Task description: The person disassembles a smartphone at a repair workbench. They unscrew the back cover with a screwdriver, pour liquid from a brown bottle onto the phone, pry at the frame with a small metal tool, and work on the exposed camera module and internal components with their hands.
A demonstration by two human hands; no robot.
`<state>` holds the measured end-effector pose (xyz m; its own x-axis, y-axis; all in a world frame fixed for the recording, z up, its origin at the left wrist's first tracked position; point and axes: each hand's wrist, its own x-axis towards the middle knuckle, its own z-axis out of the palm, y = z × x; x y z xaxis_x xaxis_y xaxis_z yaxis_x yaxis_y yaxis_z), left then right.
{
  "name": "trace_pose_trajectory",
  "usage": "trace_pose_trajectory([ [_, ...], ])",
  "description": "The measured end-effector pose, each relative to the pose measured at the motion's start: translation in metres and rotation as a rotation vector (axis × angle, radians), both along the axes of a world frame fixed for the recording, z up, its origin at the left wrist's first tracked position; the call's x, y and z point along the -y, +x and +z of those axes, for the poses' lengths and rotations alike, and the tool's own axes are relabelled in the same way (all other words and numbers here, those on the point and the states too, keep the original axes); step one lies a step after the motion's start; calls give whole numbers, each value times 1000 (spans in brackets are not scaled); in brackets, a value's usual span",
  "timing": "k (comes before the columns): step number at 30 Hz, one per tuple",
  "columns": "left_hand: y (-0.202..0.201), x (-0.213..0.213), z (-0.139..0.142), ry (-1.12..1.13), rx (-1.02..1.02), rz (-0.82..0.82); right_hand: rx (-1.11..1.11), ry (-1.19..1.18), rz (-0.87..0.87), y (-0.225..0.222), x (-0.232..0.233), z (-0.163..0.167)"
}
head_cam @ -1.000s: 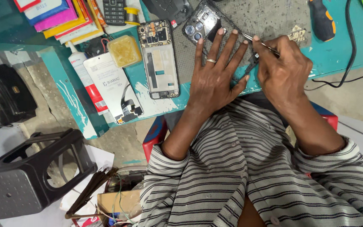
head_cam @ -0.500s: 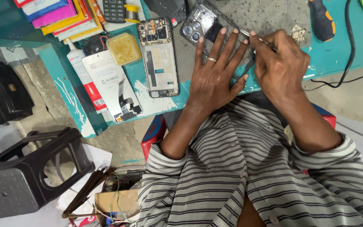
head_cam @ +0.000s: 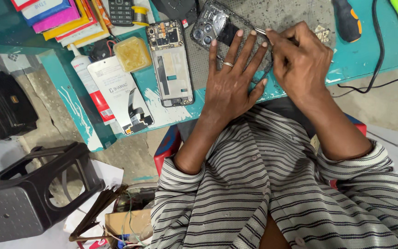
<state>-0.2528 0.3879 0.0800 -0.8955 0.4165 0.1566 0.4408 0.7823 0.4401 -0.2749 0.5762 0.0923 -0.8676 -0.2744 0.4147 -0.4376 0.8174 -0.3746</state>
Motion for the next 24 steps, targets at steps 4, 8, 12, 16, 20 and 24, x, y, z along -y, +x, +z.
trace_pose_trajectory([
  [4, 0, 0, 1, -15, 14, -5, 64, -99, -19, -3, 2, 1],
  [8, 1, 1, 3, -19, 10, -7, 120, -277, -10, -5, 5, 2],
  [12, 6, 4, 6, 48, -30, -43, 149, -199, -45, 2, 2, 9],
  [16, 7, 6, 8, 153, -90, -94, 137, -192, -13, 14, 1, 19],
  [20, 10, 3, 11, 313, -29, 46, 75, -213, 26, 13, 4, 18],
  [24, 14, -7, 17, 855, 329, 328, 94, -107, -6, 13, -2, 11],
])
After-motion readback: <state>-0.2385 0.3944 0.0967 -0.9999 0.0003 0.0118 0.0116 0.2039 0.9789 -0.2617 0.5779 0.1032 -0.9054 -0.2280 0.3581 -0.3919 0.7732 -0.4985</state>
